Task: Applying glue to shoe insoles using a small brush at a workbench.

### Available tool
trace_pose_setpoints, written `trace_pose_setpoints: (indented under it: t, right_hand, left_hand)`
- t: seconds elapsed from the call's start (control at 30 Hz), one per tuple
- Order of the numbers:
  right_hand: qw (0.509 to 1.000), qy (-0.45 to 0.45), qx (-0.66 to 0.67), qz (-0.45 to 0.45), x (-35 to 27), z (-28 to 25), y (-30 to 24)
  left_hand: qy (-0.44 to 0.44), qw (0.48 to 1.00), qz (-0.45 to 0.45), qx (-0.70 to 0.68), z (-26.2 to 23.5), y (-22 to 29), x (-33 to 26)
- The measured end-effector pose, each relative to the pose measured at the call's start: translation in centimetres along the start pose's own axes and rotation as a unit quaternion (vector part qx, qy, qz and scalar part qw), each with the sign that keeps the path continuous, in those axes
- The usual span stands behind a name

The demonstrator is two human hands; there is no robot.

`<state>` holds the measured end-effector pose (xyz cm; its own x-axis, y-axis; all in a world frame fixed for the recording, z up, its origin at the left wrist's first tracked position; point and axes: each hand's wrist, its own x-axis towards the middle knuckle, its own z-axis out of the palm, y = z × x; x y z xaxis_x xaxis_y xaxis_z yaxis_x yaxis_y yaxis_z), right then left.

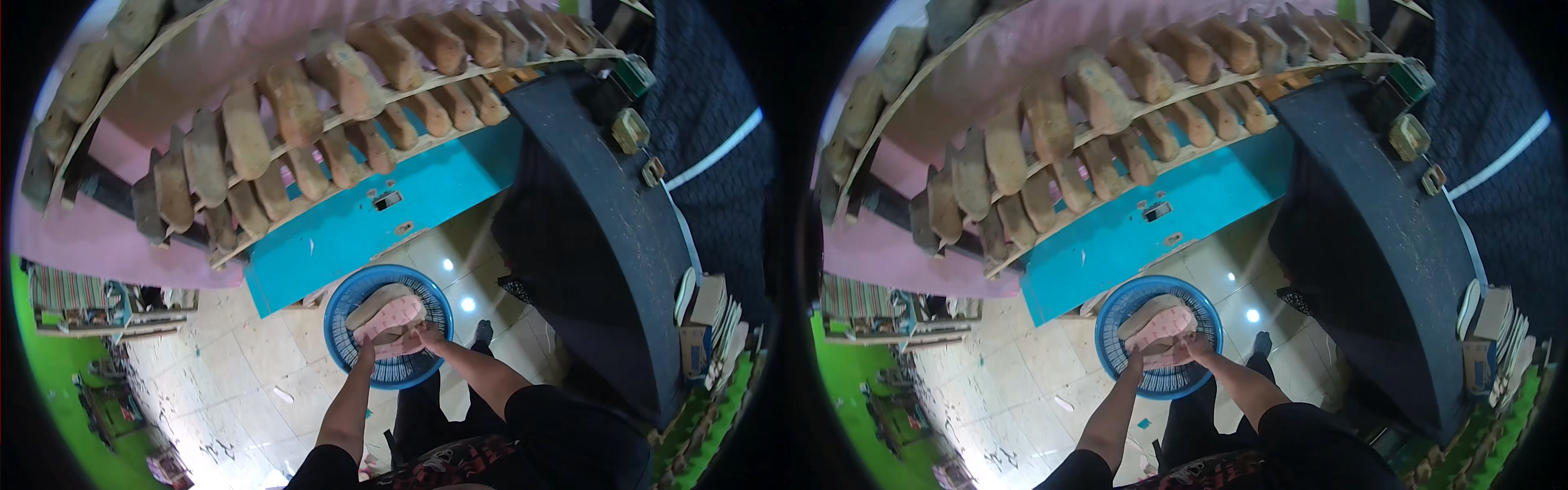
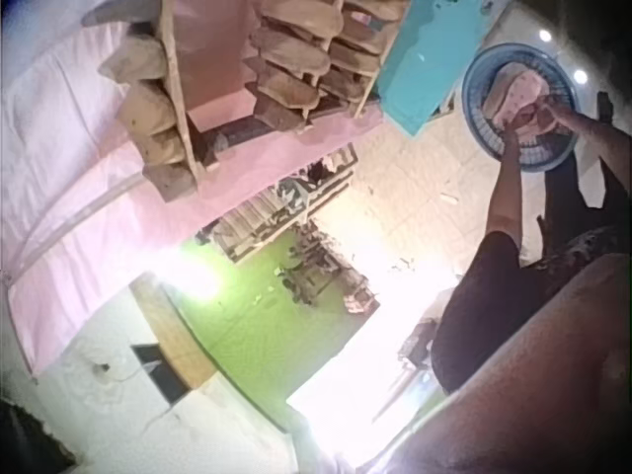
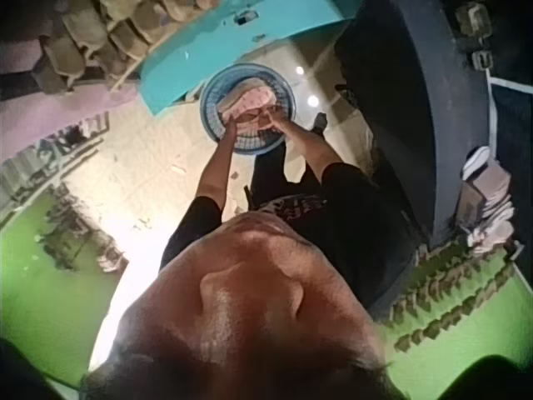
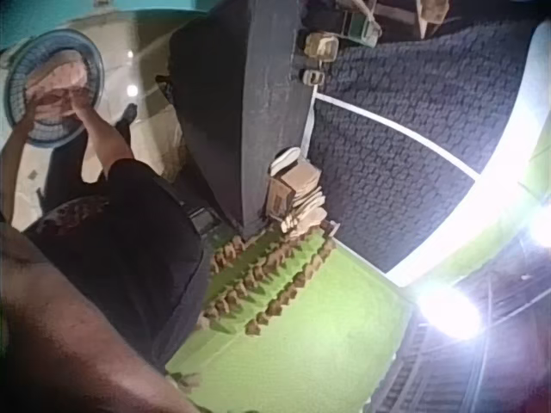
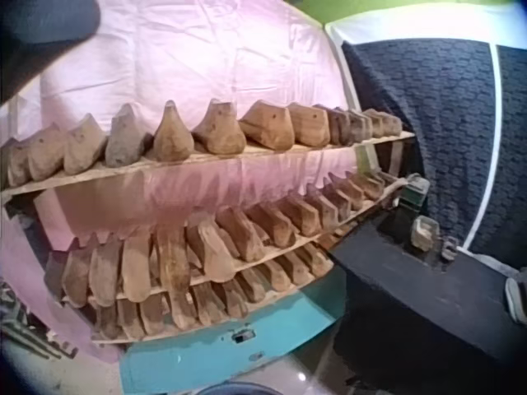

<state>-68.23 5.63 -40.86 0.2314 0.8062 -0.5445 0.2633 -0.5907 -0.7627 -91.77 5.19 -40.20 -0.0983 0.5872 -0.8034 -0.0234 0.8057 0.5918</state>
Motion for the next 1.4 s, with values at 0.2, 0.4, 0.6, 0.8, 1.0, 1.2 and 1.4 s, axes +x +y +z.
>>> trace_pose_setpoints:
  t: [0.2, 0.4, 0.6, 0.8, 1.0, 1.2, 1.4]
  right_hand:
    - [0.997, 0.041, -0.062, 0.035, -2.2, -5.6, -0.7]
    - [0.994, -0.037, 0.055, 0.088, -5.6, -10.0, -6.6]
    - [0.979, -0.205, 0.002, 0.017, -9.4, -16.2, -7.7]
    - [0.923, -0.194, -0.333, 0.008, -13.9, -24.2, -0.5]
    - [0.950, -0.153, -0.271, 0.005, -18.5, -32.9, 9.4]
    - [0.975, -0.067, -0.154, 0.145, -24.4, -41.1, 20.5]
    - [0.949, -0.039, -0.237, 0.203, -29.1, -46.0, 37.7]
  left_hand:
    - [0.009, 0.980, -0.189, 0.055, 5.9, 5.3, -5.4]
    - [0.061, 0.990, -0.040, 0.119, 3.7, 5.5, -8.7]
    - [0.027, 0.982, 0.013, 0.185, 1.6, 3.5, -12.4]
    - [0.006, 0.962, 0.013, 0.272, 2.8, 5.2, -18.3]
    - [-0.148, 0.794, 0.034, 0.589, 6.5, 3.2, -22.5]
    - [-0.224, 0.750, 0.105, 0.613, 15.7, 2.7, -21.2]
    - [-0.340, 0.716, 0.174, 0.584, 26.6, 0.3, -20.8]
